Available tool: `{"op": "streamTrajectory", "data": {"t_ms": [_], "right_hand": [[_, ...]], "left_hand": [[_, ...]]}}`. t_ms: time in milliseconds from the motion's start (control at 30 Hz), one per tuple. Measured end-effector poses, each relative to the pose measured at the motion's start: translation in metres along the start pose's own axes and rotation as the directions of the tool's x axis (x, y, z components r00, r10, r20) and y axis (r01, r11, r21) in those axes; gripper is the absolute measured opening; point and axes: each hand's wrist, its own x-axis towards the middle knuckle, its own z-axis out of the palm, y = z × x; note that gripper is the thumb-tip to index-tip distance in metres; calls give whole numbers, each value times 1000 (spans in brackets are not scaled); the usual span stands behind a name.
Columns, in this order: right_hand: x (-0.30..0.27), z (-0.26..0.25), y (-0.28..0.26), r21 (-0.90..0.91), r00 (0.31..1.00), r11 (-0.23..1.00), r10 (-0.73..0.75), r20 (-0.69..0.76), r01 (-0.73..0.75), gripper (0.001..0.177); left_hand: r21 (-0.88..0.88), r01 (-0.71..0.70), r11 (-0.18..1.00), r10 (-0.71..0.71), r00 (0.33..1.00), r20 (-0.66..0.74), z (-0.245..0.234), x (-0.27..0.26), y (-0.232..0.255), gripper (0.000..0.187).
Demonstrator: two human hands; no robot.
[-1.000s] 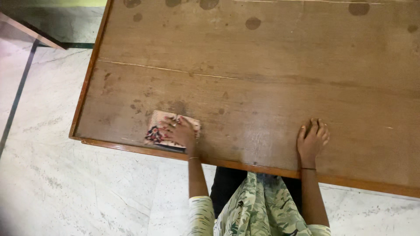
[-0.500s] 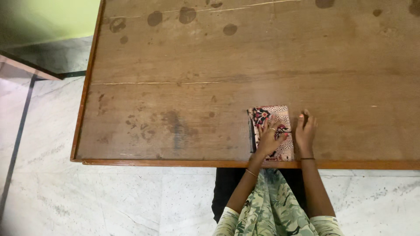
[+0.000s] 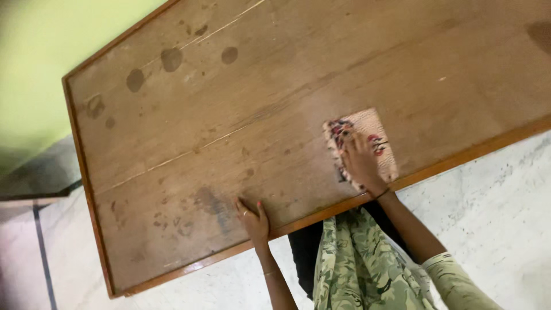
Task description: The person wipes a wooden table surface with a patterned cloth, moving the cloth back and forth across the tabletop. The person uses their right hand to wipe while occasionally using the left hand to stabilize the table.
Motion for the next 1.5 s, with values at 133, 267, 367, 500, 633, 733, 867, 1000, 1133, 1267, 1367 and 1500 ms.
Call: {"op": "streamTrajectory", "data": {"t_ms": [133, 267, 367, 500, 633, 733, 867, 1000, 1133, 1267, 1367, 1500], "right_hand": [[10, -47, 135, -70, 949, 956, 270, -163, -284, 53], [-5, -110, 242, 102, 818, 894, 441, -370, -436, 43], [12, -134, 292, -24, 733, 796, 544, -409, -604, 48], [62, -132, 322, -62, 661, 678, 686, -305, -733, 60], [131, -98, 297, -137, 773, 765, 599, -212, -630, 65], [193, -50, 227, -221, 926, 901, 349, -146, -374, 62], [238, 13, 78, -179, 991, 976, 131, 9, -127, 56], [222, 58, -78, -91, 977, 981, -156, 147, 171, 56], [147, 87, -202, 48, 845, 858, -512, 157, 511, 56], [76, 93, -258, 146, 675, 680, -732, 88, 718, 57], [55, 96, -259, 227, 608, 630, -777, 165, 743, 60], [91, 115, -206, 119, 763, 793, -609, 216, 598, 61]], "left_hand": [[321, 22, 947, -32, 999, 24, -17, -28, 0, 79], [426, 92, 900, -76, 996, -54, -11, -31, 8, 76], [415, 136, 900, -94, 988, -118, -7, -27, 13, 72], [426, 172, 888, -128, 983, -131, -8, -28, 18, 68], [408, 164, 898, -110, 982, -152, -9, -25, 18, 68], [413, 161, 896, -107, 983, -151, -6, -25, 15, 68], [405, 163, 900, -100, 980, -171, -4, -28, 10, 68], [422, 198, 885, -138, 976, -168, 0, -26, 6, 67], [476, 244, 845, -202, 969, -139, 3, -25, 3, 65], [408, 223, 885, -171, 972, -161, 1, -25, 4, 67], [389, 200, 899, -144, 975, -168, 0, -27, 5, 66], [418, 190, 889, -126, 976, -176, 2, -29, 5, 66]]}}
